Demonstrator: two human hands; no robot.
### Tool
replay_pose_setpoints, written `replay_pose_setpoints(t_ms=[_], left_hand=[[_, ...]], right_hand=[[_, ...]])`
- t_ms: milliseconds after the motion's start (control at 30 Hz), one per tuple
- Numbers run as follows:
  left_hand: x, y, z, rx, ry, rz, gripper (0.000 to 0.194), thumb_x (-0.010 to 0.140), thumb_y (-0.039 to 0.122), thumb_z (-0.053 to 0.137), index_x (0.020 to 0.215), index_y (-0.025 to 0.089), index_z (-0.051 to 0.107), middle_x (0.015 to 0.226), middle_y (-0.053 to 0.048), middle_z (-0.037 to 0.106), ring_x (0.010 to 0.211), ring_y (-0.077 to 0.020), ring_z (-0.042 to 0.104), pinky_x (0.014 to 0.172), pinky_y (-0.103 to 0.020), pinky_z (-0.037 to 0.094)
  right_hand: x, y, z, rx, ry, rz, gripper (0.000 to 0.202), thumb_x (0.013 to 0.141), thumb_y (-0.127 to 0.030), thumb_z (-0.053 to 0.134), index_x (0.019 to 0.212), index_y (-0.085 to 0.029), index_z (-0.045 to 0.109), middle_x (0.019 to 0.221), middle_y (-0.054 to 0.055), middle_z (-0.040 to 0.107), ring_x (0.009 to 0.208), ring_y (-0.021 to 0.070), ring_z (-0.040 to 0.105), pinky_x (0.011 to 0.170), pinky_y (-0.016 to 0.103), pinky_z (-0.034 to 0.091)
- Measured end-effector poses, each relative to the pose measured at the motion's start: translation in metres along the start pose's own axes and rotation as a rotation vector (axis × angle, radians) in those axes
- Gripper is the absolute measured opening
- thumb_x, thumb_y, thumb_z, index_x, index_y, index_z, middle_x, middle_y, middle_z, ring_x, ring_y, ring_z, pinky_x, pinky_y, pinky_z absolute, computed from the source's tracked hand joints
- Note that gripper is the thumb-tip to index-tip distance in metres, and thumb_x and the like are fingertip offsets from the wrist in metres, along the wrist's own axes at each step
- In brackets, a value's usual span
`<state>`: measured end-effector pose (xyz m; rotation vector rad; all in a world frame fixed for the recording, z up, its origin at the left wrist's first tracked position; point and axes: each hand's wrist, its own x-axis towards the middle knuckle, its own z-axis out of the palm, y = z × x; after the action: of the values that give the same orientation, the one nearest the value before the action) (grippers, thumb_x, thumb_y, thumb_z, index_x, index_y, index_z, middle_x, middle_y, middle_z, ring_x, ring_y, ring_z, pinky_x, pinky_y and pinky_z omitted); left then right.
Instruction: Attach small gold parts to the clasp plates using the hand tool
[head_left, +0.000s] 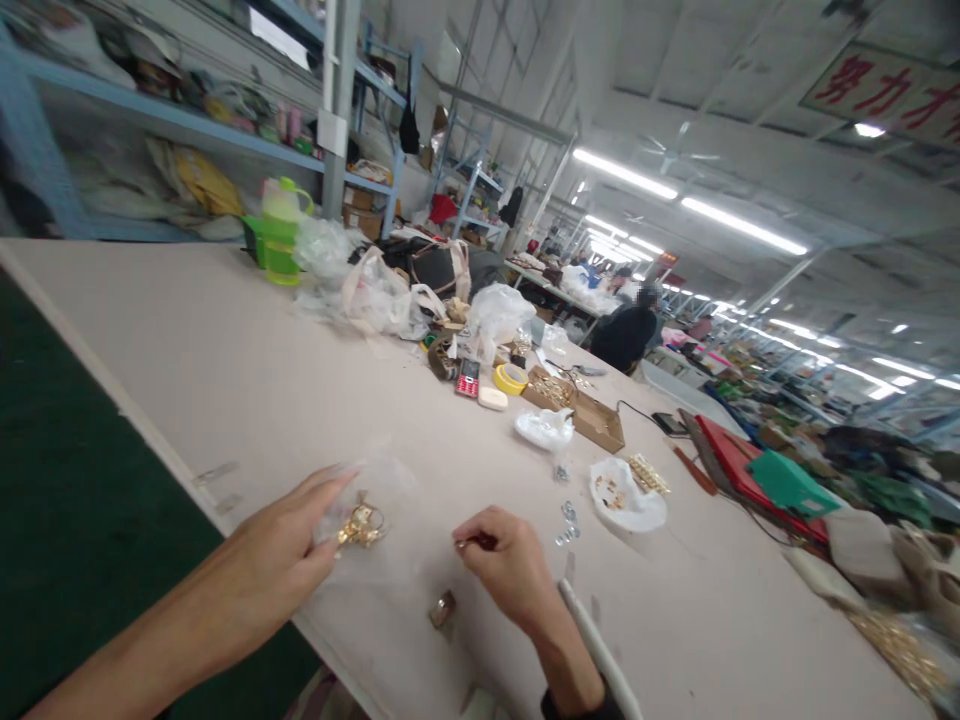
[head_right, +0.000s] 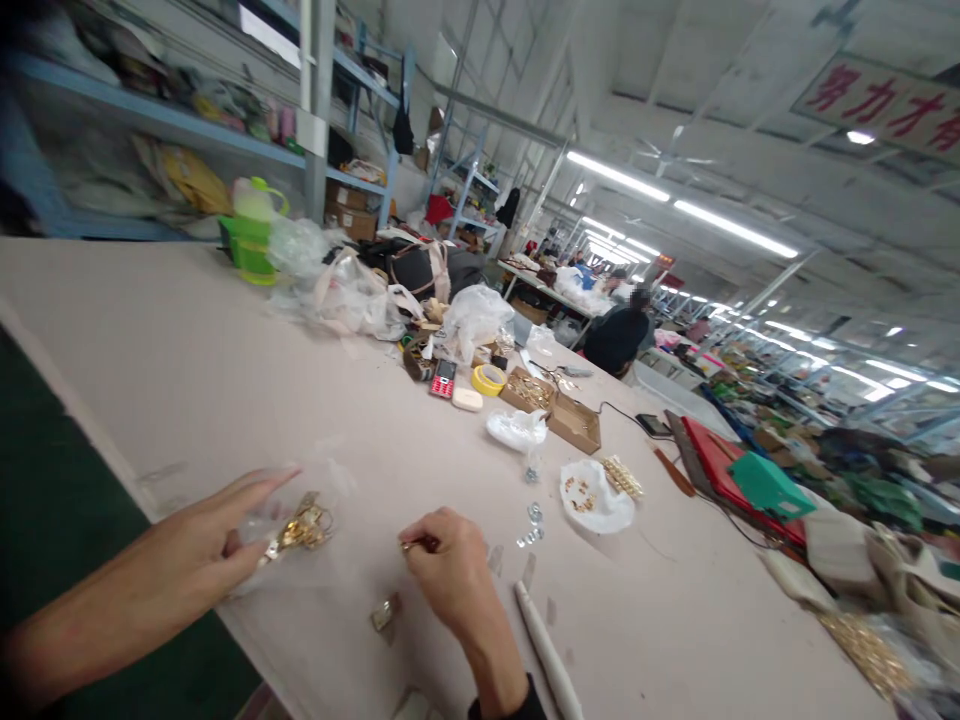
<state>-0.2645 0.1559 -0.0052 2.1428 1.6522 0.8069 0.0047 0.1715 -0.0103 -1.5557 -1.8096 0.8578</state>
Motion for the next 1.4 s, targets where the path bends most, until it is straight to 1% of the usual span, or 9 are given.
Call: replay_pose_setpoints(t_ms=[167, 267, 367, 533, 700, 867, 967, 1167, 1400], left_hand=[[0.003, 0.014, -0.003, -0.032, -0.062, 0.015, 0.064, 0.08, 0.017, 0.038, 0.142, 0.009, 0.052, 0.146, -0.009, 0.053, 0.13, -0.0244, 0.055, 0.112, -0.032, 0.045], [0.002, 0.019, -0.001, -0.033, -0.076, 0.012, 0.065, 0.08, 0.017, 0.039, 0.143, 0.011, 0.052, 0.147, -0.008, 0.052, 0.132, -0.0252, 0.054, 0.11, -0.033, 0.047], [0.0, 0.02, 0.0, -0.036, -0.097, -0.005, 0.065, 0.081, 0.017, 0.04, 0.145, 0.011, 0.049, 0.149, -0.008, 0.05, 0.136, -0.0258, 0.05, 0.111, -0.035, 0.046], [-0.002, 0.018, 0.0, -0.074, -0.059, 0.033, 0.063, 0.081, 0.014, 0.04, 0.142, 0.013, 0.052, 0.148, -0.008, 0.051, 0.134, -0.0237, 0.052, 0.113, -0.033, 0.043], [-0.002, 0.016, -0.002, -0.084, -0.042, 0.028, 0.063, 0.081, 0.014, 0.04, 0.143, 0.011, 0.051, 0.148, -0.009, 0.051, 0.134, -0.0244, 0.052, 0.114, -0.031, 0.041], [-0.005, 0.019, -0.004, -0.089, -0.061, 0.029, 0.062, 0.081, 0.014, 0.041, 0.142, 0.014, 0.052, 0.145, -0.007, 0.054, 0.131, -0.0236, 0.054, 0.111, -0.029, 0.044], [-0.007, 0.021, -0.004, -0.08, -0.052, 0.033, 0.062, 0.081, 0.014, 0.041, 0.142, 0.013, 0.052, 0.147, -0.007, 0.052, 0.133, -0.0237, 0.053, 0.112, -0.029, 0.043], [-0.008, 0.025, -0.002, -0.08, -0.061, 0.019, 0.065, 0.078, 0.012, 0.038, 0.141, 0.009, 0.052, 0.147, -0.008, 0.052, 0.134, -0.0224, 0.052, 0.117, -0.029, 0.038], [-0.009, 0.03, 0.004, -0.082, -0.07, 0.06, 0.062, 0.081, 0.017, 0.038, 0.142, 0.012, 0.052, 0.149, -0.005, 0.05, 0.137, -0.0217, 0.049, 0.116, -0.029, 0.039]], right_hand=[[-0.01, -0.044, -0.017, 0.327, 0.202, -0.213, 0.008, 0.079, -0.023, 0.068, 0.076, -0.021, 0.074, 0.078, 0.003, 0.068, 0.07, 0.0146, 0.061, 0.061, 0.026, 0.048], [-0.011, -0.078, -0.004, 0.28, 0.173, -0.388, 0.014, 0.081, -0.014, 0.066, 0.082, -0.022, 0.077, 0.081, 0.003, 0.069, 0.072, 0.0126, 0.062, 0.063, 0.024, 0.05], [-0.006, -0.09, 0.01, 0.196, 0.122, -0.431, 0.025, 0.08, -0.008, 0.062, 0.093, -0.023, 0.077, 0.091, 0.003, 0.071, 0.076, 0.011, 0.065, 0.068, 0.022, 0.053], [-0.008, -0.057, 0.004, -0.016, 0.139, -0.319, 0.021, 0.087, -0.012, 0.057, 0.095, -0.021, 0.075, 0.087, 0.003, 0.071, 0.075, 0.0129, 0.065, 0.069, 0.025, 0.052], [-0.031, -0.019, 0.002, -0.385, -0.253, -0.181, 0.029, 0.084, -0.006, 0.059, 0.107, -0.02, 0.07, 0.103, 0.004, 0.072, 0.097, 0.0199, 0.062, 0.087, 0.032, 0.048], [-0.048, -0.01, 0.02, -0.606, -0.352, -0.188, 0.021, 0.093, -0.007, 0.051, 0.096, -0.019, 0.068, 0.097, 0.005, 0.07, 0.097, 0.0212, 0.058, 0.086, 0.031, 0.046], [-0.05, -0.007, 0.022, -0.637, -0.332, -0.14, 0.023, 0.092, -0.005, 0.051, 0.095, -0.019, 0.07, 0.096, 0.006, 0.069, 0.097, 0.0214, 0.059, 0.084, 0.03, 0.046], [-0.058, -0.002, 0.012, -0.395, -0.232, -0.101, 0.032, 0.081, 0.003, 0.054, 0.099, -0.019, 0.07, 0.094, 0.003, 0.068, 0.086, 0.0157, 0.064, 0.076, 0.024, 0.046], [-0.059, -0.066, 0.002, -0.12, 0.089, -0.471, 0.022, 0.088, -0.004, 0.057, 0.099, -0.02, 0.067, 0.09, 0.003, 0.066, 0.079, 0.0121, 0.063, 0.072, 0.02, 0.048]])
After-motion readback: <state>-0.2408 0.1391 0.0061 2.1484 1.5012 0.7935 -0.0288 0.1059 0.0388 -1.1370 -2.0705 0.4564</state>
